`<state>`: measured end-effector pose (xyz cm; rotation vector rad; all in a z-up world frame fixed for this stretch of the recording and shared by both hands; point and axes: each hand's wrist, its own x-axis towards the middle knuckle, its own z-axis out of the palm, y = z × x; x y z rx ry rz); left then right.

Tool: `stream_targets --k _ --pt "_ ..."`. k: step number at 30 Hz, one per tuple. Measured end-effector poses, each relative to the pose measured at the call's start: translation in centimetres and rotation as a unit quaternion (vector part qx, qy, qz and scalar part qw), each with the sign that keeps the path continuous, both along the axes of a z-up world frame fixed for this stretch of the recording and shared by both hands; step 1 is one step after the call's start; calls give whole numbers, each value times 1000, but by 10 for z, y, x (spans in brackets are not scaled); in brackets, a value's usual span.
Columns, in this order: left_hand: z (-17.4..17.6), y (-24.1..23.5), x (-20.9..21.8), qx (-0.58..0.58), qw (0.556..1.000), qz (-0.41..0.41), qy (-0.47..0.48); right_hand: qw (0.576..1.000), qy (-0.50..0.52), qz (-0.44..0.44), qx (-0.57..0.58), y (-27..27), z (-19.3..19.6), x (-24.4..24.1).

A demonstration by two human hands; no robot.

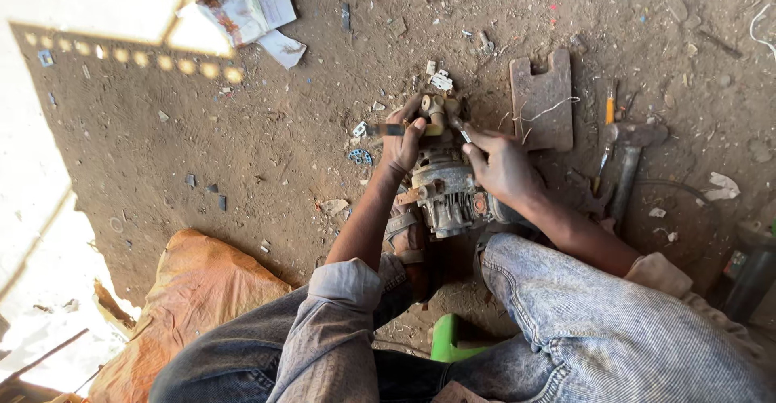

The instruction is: The person sits on a small stool on the ground and uses pliers to manipulate a small metal component. They then use a hammer to tap the component and a screwdriver to adjust a larger mechanical assembly, likely an engine part, resting on the ground.

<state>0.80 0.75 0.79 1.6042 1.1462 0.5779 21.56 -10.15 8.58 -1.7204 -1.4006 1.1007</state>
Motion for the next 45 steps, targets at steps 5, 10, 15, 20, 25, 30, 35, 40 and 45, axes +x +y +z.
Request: stream_targets --k 5,10,15,20,25,30,35,40,45 --pt "-2 -1 -1 28 1000 -10 3 996 -73 39 37 7 8 -14" --pt "-5 -3 -2 26 999 1 36 996 -68 57 13 10 -1 -29" --pt "-6 -4 -2 48 999 -6 25 992 -75 84 -54 20 1 -33" --pt "-12 -5 -4 34 998 -6 52 994 56 -34 -87 31 20 -29" --pt "-24 -7 -8 58 994 7 97 1000 8 -15 25 12 -10 -33" --pt "-21 -3 -6 30 999 3 40 980 -151 52 119 -4 -50 -8" --pt "-14 -4 -3 26 1000 6 7 983 -116 76 116 -7 -58 0" --pt "-6 -3 -3 8 1000 -6 27 983 -128 90 94 -7 -66 -4" --pt "-6 -1 -2 4 1000 -3 14 959 -156 217 95 14 -75 44"
